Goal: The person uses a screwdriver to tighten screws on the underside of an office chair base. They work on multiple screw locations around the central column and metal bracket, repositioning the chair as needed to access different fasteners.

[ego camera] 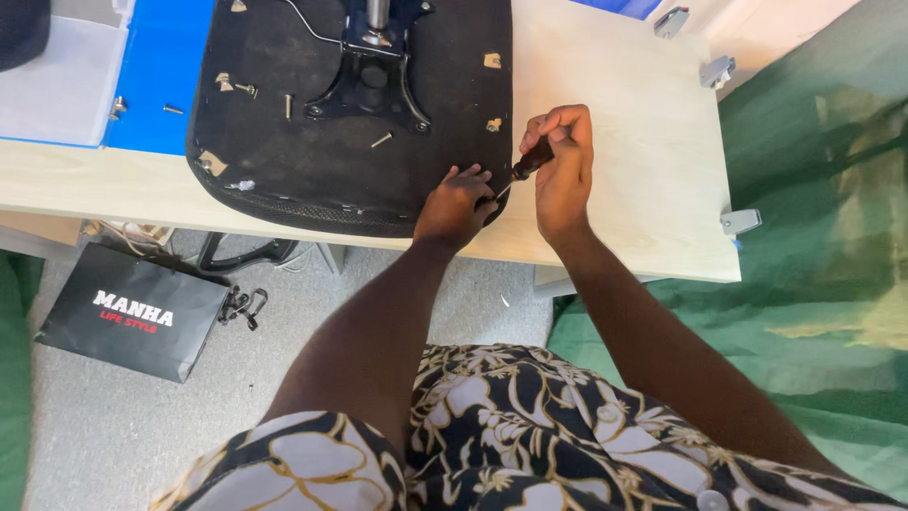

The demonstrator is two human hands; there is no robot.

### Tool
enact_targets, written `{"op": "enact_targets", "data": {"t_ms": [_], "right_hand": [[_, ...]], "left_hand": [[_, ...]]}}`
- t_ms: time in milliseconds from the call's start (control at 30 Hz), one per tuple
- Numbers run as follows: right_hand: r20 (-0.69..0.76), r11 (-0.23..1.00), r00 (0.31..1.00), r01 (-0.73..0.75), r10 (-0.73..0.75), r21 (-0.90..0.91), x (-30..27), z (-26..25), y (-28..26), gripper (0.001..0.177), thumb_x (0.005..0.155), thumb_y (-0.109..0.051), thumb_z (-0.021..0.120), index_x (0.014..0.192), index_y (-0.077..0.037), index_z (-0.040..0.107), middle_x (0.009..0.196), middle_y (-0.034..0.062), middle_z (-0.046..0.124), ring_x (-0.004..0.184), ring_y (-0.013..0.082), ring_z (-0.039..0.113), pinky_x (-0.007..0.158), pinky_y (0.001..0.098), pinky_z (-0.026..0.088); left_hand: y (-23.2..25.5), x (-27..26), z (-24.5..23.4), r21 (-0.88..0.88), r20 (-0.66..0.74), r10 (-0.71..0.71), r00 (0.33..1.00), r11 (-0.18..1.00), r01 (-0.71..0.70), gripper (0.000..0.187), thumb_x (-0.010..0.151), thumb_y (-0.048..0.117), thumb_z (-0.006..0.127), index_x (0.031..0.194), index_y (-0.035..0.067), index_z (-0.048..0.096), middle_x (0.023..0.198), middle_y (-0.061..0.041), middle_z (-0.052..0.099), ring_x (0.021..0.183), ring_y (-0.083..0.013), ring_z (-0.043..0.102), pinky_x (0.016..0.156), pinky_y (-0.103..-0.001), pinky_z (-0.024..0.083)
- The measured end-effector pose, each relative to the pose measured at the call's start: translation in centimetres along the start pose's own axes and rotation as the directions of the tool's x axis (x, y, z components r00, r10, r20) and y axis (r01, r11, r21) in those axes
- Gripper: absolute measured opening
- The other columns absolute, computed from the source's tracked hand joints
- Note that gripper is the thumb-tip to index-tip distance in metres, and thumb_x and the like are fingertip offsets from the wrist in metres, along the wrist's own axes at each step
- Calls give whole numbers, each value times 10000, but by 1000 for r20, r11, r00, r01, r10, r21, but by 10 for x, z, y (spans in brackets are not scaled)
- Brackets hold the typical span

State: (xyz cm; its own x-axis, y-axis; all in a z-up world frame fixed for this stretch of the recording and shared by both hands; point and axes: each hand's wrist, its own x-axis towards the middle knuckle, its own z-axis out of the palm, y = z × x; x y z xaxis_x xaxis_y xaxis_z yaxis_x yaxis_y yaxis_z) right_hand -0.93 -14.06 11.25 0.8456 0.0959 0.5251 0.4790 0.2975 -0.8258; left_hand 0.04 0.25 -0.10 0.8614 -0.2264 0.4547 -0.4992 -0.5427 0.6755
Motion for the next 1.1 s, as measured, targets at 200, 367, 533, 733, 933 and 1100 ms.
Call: {"op": "enact_targets", "data": {"t_ms": [200, 367, 533, 733, 933, 1100], "right_hand": [[-65, 1000, 998, 25, -24, 5, 5, 5, 8, 91, 1049, -59, 378, 1051, -80, 466, 917, 85, 493, 873, 191, 503, 845, 340, 450], [-149, 1000, 989, 1, -3, -11, 10, 1, 8, 79, 1032, -79, 381, 1024, -80, 459, 891, 84, 492, 843, 191, 499, 807, 343, 462], [-218, 999, 975, -31, 32, 6, 16, 2, 6, 75, 999, -89, 386, 993, -74, 459, 859, 81, 483, 811, 196, 504, 774, 347, 466], [-284, 1000, 959, -17, 14, -5, 18, 12, 5, 170, 1076, -150, 501, 932, -74, 452, 822, 56, 457, 755, 179, 485, 712, 336, 455], [-205, 986, 966, -168, 159, -25, 15, 21, 6, 400, 1062, -179, 592, 712, -63, 438, 622, 36, 434, 542, 135, 382, 533, 298, 348], [87, 948, 952, -278, 293, -157, 23, 17, 10, 446, 974, -123, 656, 613, -75, 399, 561, 24, 407, 490, 122, 374, 483, 287, 307]], "left_hand": [[-4, 1, 2, -34, 8, 24, 1000, 999, -23, 125, 853, 172, 781, 934, 78, 769, 1329, -109, 693, 1365, -284, 558, 1200, -493, 335], [-4, -1, 5, -21, 15, 16, 1000, 1000, -16, 140, 866, 189, 766, 947, 76, 761, 1337, -114, 687, 1362, -291, 553, 1192, -492, 343], [-5, -1, 4, 20, 21, 46, 999, 999, -46, 155, 877, 203, 749, 967, 77, 759, 1342, -120, 683, 1361, -295, 551, 1187, -489, 351], [-9, 1, 5, 38, 11, 56, 998, 998, -56, 155, 877, 207, 757, 964, 78, 761, 1321, -128, 689, 1352, -288, 554, 1179, -486, 353], [-8, 3, 5, -15, -7, -1, 1000, 1000, 1, 157, 820, 183, 798, 935, 81, 767, 1298, -101, 713, 1351, -258, 574, 1182, -464, 378], [-5, 7, 0, -53, 46, -72, 996, 996, 74, 136, 797, 185, 814, 880, 84, 777, 1280, -93, 718, 1345, -267, 565, 1184, -469, 359]]}}
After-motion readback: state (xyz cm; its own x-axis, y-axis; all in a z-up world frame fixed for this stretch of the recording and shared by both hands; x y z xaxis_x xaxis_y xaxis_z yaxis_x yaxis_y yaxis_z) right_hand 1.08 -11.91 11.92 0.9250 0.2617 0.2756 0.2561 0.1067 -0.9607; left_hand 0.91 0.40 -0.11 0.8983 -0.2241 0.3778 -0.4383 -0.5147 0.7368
